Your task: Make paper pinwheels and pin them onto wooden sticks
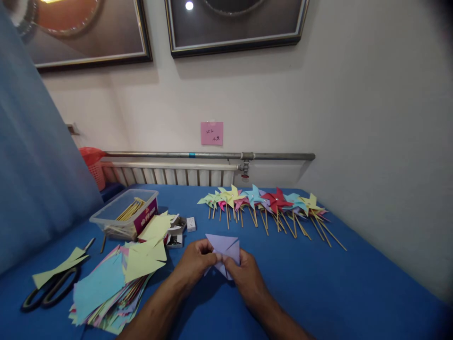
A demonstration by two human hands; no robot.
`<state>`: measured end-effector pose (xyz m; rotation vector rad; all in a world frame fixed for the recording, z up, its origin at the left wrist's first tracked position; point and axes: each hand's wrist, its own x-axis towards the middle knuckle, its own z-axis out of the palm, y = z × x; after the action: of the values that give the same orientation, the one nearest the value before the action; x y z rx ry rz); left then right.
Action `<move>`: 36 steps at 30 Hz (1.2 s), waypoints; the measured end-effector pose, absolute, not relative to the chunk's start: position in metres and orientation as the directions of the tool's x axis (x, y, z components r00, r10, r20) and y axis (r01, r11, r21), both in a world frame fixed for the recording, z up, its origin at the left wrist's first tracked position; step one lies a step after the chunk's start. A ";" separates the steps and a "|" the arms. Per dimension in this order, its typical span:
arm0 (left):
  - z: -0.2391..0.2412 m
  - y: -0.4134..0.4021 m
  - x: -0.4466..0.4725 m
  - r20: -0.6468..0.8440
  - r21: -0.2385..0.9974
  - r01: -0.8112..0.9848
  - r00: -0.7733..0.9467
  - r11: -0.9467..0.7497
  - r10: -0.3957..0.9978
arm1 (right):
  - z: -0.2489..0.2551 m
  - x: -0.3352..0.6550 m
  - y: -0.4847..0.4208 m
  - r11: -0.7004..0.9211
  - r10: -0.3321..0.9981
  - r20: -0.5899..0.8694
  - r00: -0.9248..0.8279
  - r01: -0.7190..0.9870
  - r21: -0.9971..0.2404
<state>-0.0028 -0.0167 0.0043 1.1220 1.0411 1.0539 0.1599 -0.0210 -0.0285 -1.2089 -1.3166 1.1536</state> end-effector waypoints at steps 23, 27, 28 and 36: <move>-0.002 -0.009 -0.009 -0.060 0.989 -0.127 0.122 0.075 0.991 | -0.031 0.158 -0.024 0.057 0.994 0.043 -0.105 0.130 -0.990; -0.001 -0.009 -0.016 0.042 0.999 -0.028 0.004 -0.042 0.999 | -0.026 0.158 -0.026 0.082 0.987 0.063 -0.150 0.124 -0.989; 0.000 -0.009 -0.018 0.076 0.997 -0.010 -0.006 -0.076 0.997 | -0.025 0.158 -0.026 0.078 0.987 0.058 -0.149 0.130 -0.988; 0.010 -0.017 -0.021 0.078 0.962 0.250 0.147 -0.113 0.986 | -0.026 0.159 -0.030 0.148 0.978 0.119 -0.172 0.167 -0.975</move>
<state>-0.0206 -0.0166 0.0102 1.5336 1.2439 1.0414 0.1590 -0.0299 -0.0256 -1.1553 -1.5231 1.1330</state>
